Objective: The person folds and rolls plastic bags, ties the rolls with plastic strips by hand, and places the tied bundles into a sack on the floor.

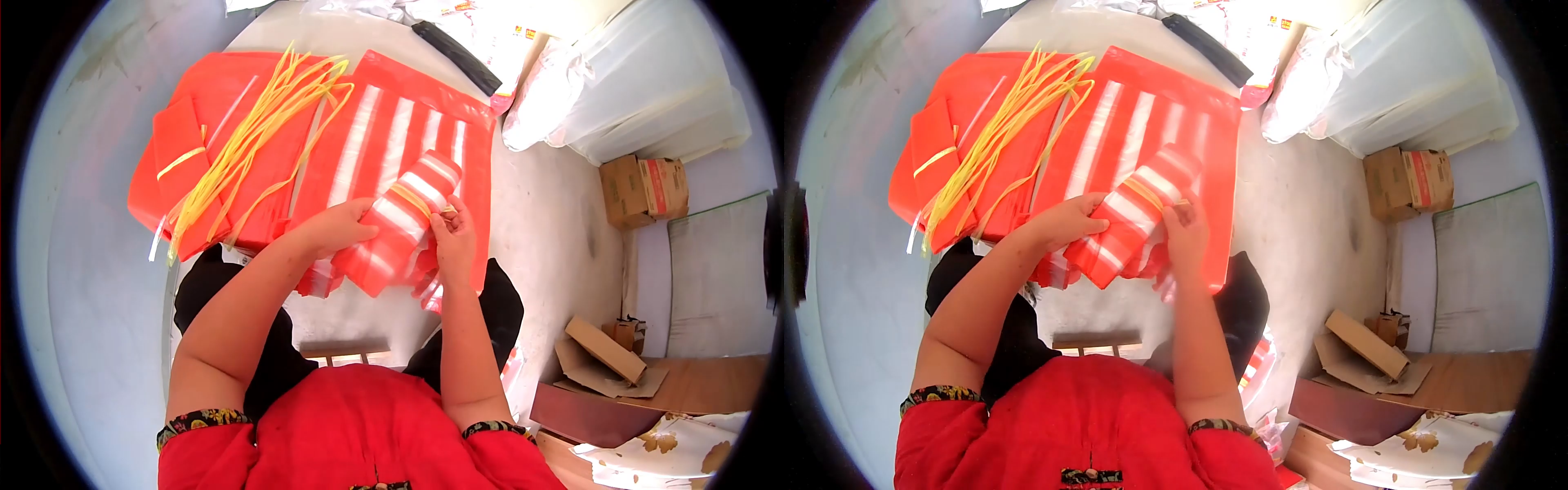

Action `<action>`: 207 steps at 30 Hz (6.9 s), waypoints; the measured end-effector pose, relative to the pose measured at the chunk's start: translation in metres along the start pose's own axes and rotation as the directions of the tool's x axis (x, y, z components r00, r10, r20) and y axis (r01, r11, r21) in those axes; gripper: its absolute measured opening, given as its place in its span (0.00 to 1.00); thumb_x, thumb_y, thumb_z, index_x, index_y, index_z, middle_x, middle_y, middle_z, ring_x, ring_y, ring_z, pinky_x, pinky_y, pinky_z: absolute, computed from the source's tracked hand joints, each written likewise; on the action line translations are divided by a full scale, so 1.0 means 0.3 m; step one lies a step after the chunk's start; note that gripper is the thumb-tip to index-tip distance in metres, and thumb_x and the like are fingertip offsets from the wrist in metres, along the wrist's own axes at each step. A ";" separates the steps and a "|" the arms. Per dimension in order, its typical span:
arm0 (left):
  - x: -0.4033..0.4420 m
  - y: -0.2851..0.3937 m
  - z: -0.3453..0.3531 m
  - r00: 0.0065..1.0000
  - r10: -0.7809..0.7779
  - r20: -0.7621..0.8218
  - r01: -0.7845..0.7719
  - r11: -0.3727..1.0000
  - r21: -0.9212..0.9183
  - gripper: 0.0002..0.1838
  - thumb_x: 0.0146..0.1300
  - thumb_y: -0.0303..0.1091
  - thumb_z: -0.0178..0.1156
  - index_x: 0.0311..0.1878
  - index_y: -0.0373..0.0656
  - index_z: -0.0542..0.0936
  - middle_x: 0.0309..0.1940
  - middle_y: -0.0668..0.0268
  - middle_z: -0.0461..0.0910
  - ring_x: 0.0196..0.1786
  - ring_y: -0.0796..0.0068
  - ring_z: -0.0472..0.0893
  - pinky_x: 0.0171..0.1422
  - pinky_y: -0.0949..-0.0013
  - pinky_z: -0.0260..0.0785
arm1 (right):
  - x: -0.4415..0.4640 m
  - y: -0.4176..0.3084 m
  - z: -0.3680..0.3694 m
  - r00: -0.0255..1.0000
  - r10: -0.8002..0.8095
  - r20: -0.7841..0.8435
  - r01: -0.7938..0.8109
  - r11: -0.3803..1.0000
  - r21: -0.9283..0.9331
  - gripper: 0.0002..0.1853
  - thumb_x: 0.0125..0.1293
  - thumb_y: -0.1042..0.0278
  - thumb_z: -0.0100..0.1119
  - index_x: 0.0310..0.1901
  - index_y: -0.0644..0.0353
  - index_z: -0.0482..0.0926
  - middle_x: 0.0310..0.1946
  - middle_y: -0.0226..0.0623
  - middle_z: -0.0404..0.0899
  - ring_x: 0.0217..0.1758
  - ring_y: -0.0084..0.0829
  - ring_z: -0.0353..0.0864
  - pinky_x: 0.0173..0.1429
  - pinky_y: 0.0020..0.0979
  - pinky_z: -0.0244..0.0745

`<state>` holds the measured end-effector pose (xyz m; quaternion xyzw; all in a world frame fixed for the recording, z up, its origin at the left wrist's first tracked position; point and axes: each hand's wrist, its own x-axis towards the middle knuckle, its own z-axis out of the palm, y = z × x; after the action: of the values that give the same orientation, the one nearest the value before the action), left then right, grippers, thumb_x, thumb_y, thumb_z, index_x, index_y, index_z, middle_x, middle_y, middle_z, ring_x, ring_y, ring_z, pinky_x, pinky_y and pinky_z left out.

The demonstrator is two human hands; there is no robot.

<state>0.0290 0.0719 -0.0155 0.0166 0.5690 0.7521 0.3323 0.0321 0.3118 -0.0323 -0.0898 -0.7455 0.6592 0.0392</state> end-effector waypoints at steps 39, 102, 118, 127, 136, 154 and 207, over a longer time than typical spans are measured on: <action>-0.054 -0.111 -0.075 0.892 0.408 0.194 -0.159 -0.118 0.980 0.41 0.70 0.53 0.65 0.82 0.46 0.67 0.84 0.58 0.61 0.87 0.55 0.55 0.88 0.51 0.50 | 0.418 0.041 0.129 0.889 -0.167 0.426 0.456 0.249 -0.854 0.39 0.80 0.38 0.48 0.83 0.52 0.63 0.88 0.43 0.52 0.91 0.49 0.42 0.90 0.54 0.36; -0.095 -0.021 -0.126 0.787 0.612 -0.074 -0.263 0.442 0.858 0.24 0.77 0.42 0.59 0.71 0.43 0.79 0.76 0.51 0.72 0.83 0.47 0.64 0.85 0.46 0.57 | -0.017 -0.079 0.132 0.971 0.179 0.158 -0.223 0.916 0.334 0.29 0.74 0.76 0.56 0.76 0.66 0.69 0.72 0.48 0.72 0.71 0.41 0.76 0.77 0.42 0.72; 0.080 -0.146 -0.089 0.827 0.561 0.014 0.113 -0.190 0.975 0.33 0.74 0.49 0.61 0.80 0.58 0.72 0.85 0.59 0.62 0.86 0.49 0.58 0.87 0.40 0.50 | -0.540 0.026 -1.226 0.906 0.290 -0.308 -0.222 0.946 0.237 0.24 0.70 0.82 0.52 0.68 0.65 0.78 0.63 0.43 0.81 0.62 0.33 0.82 0.68 0.34 0.81; 0.088 -0.140 -0.098 0.830 0.555 0.064 0.103 -0.265 0.959 0.31 0.76 0.43 0.58 0.81 0.55 0.71 0.85 0.59 0.60 0.86 0.45 0.57 0.87 0.45 0.51 | -0.952 0.425 -1.359 0.923 0.212 -0.320 0.004 0.827 0.562 0.18 0.69 0.82 0.59 0.57 0.53 0.78 0.58 0.35 0.83 0.63 0.33 0.81 0.70 0.37 0.77; 0.088 -0.138 -0.100 0.842 0.534 0.078 0.101 -0.299 0.949 0.32 0.77 0.41 0.57 0.82 0.53 0.68 0.85 0.53 0.60 0.86 0.45 0.59 0.87 0.45 0.51 | -1.041 1.003 -1.168 0.831 0.407 -0.379 -0.505 0.838 -0.208 0.24 0.64 0.82 0.64 0.63 0.58 0.82 0.49 0.30 0.85 0.43 0.22 0.81 0.47 0.26 0.78; 0.096 -0.144 -0.106 0.853 0.520 0.041 0.160 -0.336 0.928 0.31 0.81 0.47 0.51 0.84 0.56 0.66 0.86 0.57 0.58 0.87 0.47 0.57 0.88 0.45 0.52 | -1.057 0.864 -0.960 0.884 0.191 -0.426 -0.467 0.352 -0.811 0.27 0.64 0.75 0.65 0.66 0.45 0.81 0.76 0.40 0.66 0.76 0.54 0.68 0.74 0.55 0.74; 0.080 -0.133 -0.063 0.820 0.569 0.063 0.124 -0.283 0.951 0.32 0.75 0.45 0.59 0.81 0.56 0.71 0.84 0.55 0.62 0.85 0.44 0.60 0.86 0.46 0.53 | -0.400 0.645 -1.037 0.858 -0.101 -0.504 -0.138 0.899 -0.416 0.20 0.76 0.68 0.61 0.65 0.65 0.80 0.63 0.51 0.82 0.68 0.48 0.80 0.69 0.42 0.77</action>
<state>0.0221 0.0737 -0.0652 0.2128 0.9702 0.0466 -0.1061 0.2208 0.6153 -0.1769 -0.2760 -0.8354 0.4268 0.2090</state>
